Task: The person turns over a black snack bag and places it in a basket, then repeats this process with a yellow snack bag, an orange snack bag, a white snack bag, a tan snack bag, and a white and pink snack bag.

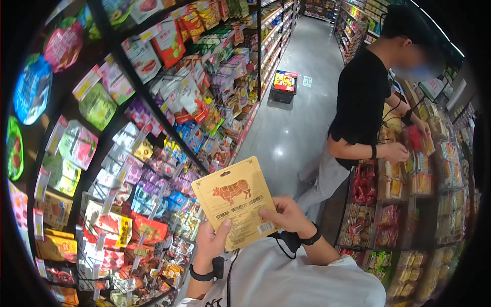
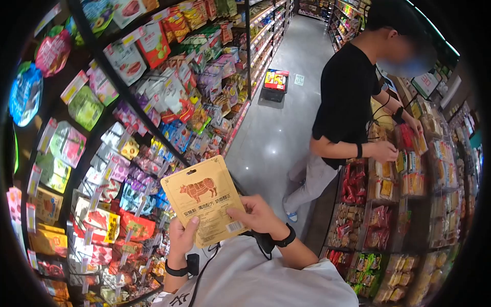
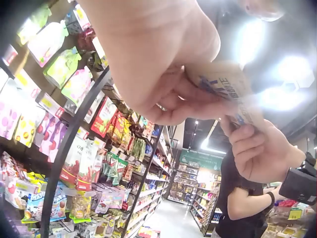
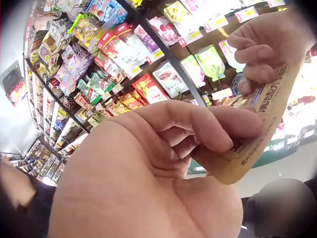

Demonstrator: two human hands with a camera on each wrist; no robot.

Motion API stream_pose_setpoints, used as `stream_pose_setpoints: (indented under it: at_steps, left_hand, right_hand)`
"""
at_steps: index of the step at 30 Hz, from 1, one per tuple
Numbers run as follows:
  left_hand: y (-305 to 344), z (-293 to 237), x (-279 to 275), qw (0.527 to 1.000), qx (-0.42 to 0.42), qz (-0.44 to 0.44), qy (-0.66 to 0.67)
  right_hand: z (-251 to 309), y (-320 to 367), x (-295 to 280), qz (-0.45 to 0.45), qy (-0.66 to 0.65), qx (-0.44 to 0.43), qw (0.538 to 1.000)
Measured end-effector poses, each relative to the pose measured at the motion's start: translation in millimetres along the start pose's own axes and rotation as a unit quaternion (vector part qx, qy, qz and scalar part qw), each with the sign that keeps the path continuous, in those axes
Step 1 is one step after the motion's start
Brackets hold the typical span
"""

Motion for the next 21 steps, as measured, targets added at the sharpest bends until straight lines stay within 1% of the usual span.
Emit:
stream_pose_setpoints:
  at_steps: [1, 4, 7, 10, 13, 17, 21]
  left_hand:
    - [-11, -1, 11, 1.0, 0.011, -0.01, 0.012]
    - [-36, 0, 31, 0.999, -0.028, 0.002, -0.024]
    - [-54, -1, 43, 0.996, -0.023, 0.027, -0.081]
    - [-62, 11, 46, 0.991, -0.049, 0.031, -0.118]
    - [-73, 8, 52, 0.995, -0.059, 0.007, -0.077]
    - [-83, 13, 50, 0.996, -0.043, -0.005, -0.073]
    - [-89, 15, 35, 0.999, -0.019, -0.02, -0.029]
  right_hand:
    - [0, -4, -12, -0.004, -0.001, -0.013, 1.0]
    - [2, -13, -41, -0.008, -0.009, -0.026, 1.0]
    - [5, -20, -63, -0.001, -0.02, -0.017, 1.0]
    - [-7, -26, -73, 0.005, -0.04, 0.0, 0.999]
    - [-2, -36, -82, 0.001, -0.026, 0.001, 1.0]
    - [-6, -44, -81, -0.013, -0.025, 0.018, 0.999]
    - [6, -58, -71, -0.005, -0.039, -0.004, 0.999]
Point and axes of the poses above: each hand's wrist, its own y-axis away from the middle knuckle, its own x-axis out of the palm, z = x × y, the point moved 4 cm from there along -y, towards the middle knuckle, and after that the axes turned 10 degrees about y, right-handed, at the moved point
